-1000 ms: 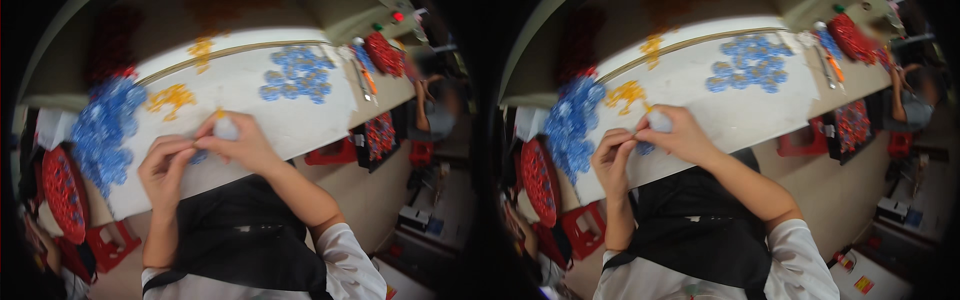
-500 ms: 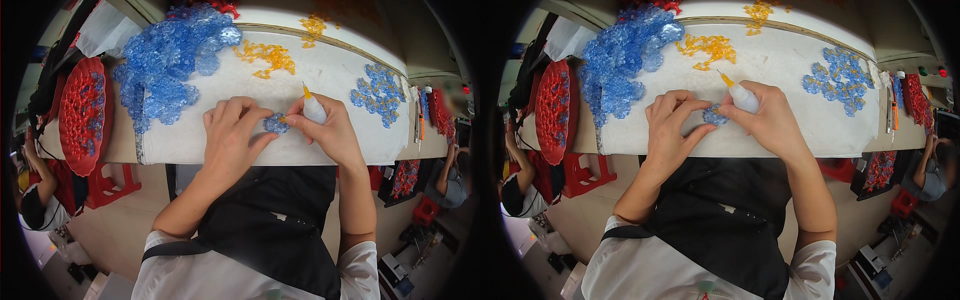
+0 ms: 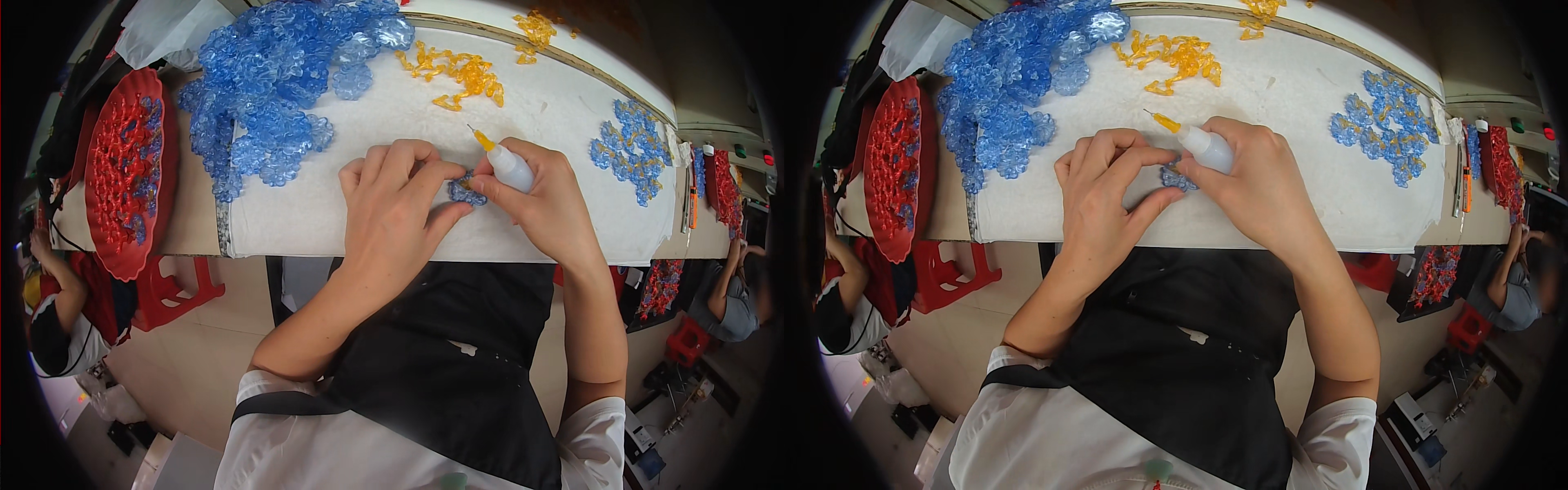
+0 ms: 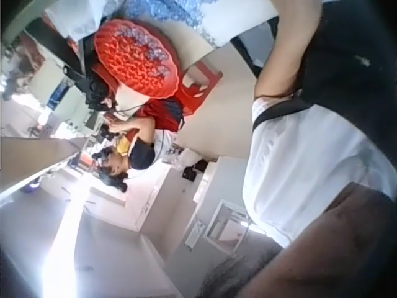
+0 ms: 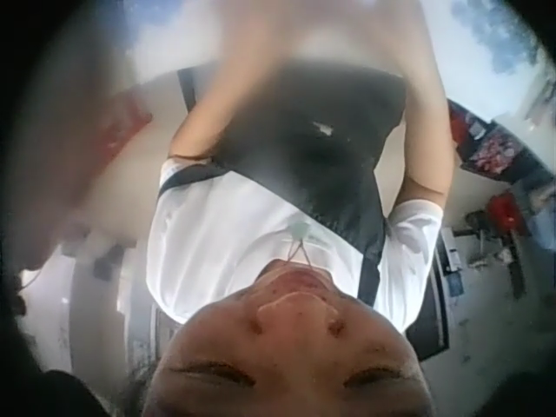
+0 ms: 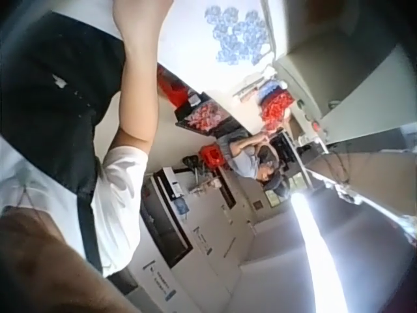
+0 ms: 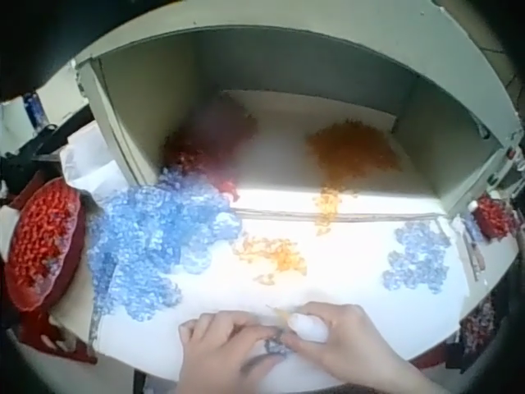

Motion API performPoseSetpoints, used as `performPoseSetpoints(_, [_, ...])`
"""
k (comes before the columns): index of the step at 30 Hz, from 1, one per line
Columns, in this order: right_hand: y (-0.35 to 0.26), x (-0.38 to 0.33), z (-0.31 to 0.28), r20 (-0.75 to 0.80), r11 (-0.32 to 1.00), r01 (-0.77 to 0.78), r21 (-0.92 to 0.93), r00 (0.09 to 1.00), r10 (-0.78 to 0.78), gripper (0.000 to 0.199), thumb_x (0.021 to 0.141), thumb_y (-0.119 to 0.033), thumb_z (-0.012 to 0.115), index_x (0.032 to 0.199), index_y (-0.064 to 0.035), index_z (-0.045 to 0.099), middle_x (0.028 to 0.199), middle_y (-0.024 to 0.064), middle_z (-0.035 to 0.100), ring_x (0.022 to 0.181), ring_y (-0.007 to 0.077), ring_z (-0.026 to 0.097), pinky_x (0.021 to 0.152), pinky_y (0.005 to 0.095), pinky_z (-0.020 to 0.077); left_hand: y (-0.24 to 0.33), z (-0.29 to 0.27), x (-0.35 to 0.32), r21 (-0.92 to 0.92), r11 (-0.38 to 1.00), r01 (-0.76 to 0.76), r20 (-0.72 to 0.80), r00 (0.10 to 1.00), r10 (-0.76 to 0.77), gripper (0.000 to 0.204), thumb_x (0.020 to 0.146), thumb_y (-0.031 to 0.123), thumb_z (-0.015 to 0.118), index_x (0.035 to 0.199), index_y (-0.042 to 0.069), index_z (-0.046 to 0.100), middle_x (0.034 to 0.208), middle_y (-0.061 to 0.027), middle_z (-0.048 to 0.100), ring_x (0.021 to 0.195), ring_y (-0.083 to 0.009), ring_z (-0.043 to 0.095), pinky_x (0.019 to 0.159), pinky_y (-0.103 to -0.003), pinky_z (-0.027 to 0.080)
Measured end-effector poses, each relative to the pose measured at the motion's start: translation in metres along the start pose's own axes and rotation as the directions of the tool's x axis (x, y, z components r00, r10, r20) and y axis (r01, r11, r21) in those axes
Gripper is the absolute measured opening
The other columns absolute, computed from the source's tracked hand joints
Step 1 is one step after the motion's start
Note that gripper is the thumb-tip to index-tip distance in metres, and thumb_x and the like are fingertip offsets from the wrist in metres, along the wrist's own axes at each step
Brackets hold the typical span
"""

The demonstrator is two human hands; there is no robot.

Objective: The person applies glue to small blue snowflake-shaped toy parts using a glue bottle.

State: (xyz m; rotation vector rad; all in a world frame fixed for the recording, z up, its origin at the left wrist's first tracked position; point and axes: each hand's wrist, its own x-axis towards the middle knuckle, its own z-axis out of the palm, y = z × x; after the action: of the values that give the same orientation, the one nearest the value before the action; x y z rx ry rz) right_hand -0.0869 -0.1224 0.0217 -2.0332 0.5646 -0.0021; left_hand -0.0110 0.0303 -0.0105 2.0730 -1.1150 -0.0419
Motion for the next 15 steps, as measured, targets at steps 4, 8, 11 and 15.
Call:
performPoseSetpoints(4, [-0.0022, -0.0011, 0.0009, 0.001, 1.0, -0.008, -0.012, 1.0, 0.008, 0.009, 0.078, -0.008, 0.067, 0.079, -0.0006, 0.061, 0.065, 0.0002, 0.057, 0.056, 0.0046, 0.047, 0.049, 0.0195, 0.0375, 0.0001, 0.0001, 0.0001, -0.007, 1.0, -0.003, -0.004, 1.0, 0.003, 0.036, 0.06, 0.017, 0.077, 0.092, 0.012, 0.063, 0.095, -0.0007, 0.052, 0.09, -0.0205, 0.048, 0.077, -0.035, 0.029])
performPoseSetpoints(8, [-0.0034, -0.0015, 0.001, -0.001, 0.995, 0.032, -0.095, 0.999, -0.033, 0.012, 0.078, -0.008, 0.066, 0.081, 0.0015, 0.059, 0.068, 0.0036, 0.059, 0.063, 0.0072, 0.05, 0.059, 0.0225, 0.0425, -0.0008, 0.0017, -0.0004, -0.004, 1.0, -0.007, -0.013, 1.0, 0.007, 0.035, 0.06, 0.017, 0.077, 0.091, 0.012, 0.063, 0.095, -0.0006, 0.052, 0.089, -0.0207, 0.048, 0.077, -0.035, 0.029])
performPoseSetpoints(11, [-0.0049, -0.0022, 0.0018, -0.003, 0.991, 0.04, -0.131, 0.999, -0.041, 0.013, 0.078, -0.008, 0.066, 0.082, 0.0022, 0.059, 0.068, 0.006, 0.06, 0.065, 0.0083, 0.051, 0.063, 0.024, 0.044, -0.0004, 0.0019, -0.0001, -0.005, 1.0, -0.007, -0.017, 1.0, 0.007, 0.034, 0.06, 0.017, 0.077, 0.091, 0.012, 0.062, 0.095, -0.0007, 0.052, 0.089, -0.0207, 0.048, 0.077, -0.036, 0.029])
performPoseSetpoints(15, [-0.0078, -0.0005, 0.0008, 0.015, 0.983, 0.058, -0.173, 0.998, -0.056, 0.015, 0.078, -0.009, 0.066, 0.084, 0.0026, 0.058, 0.068, 0.0081, 0.06, 0.063, 0.0094, 0.051, 0.063, 0.0247, 0.0446, -0.001, 0.0004, -0.0005, -0.009, 1.0, 0.006, -0.012, 1.0, -0.006, 0.034, 0.061, 0.018, 0.078, 0.092, 0.013, 0.064, 0.095, -0.0005, 0.053, 0.09, -0.0193, 0.049, 0.078, -0.034, 0.029])
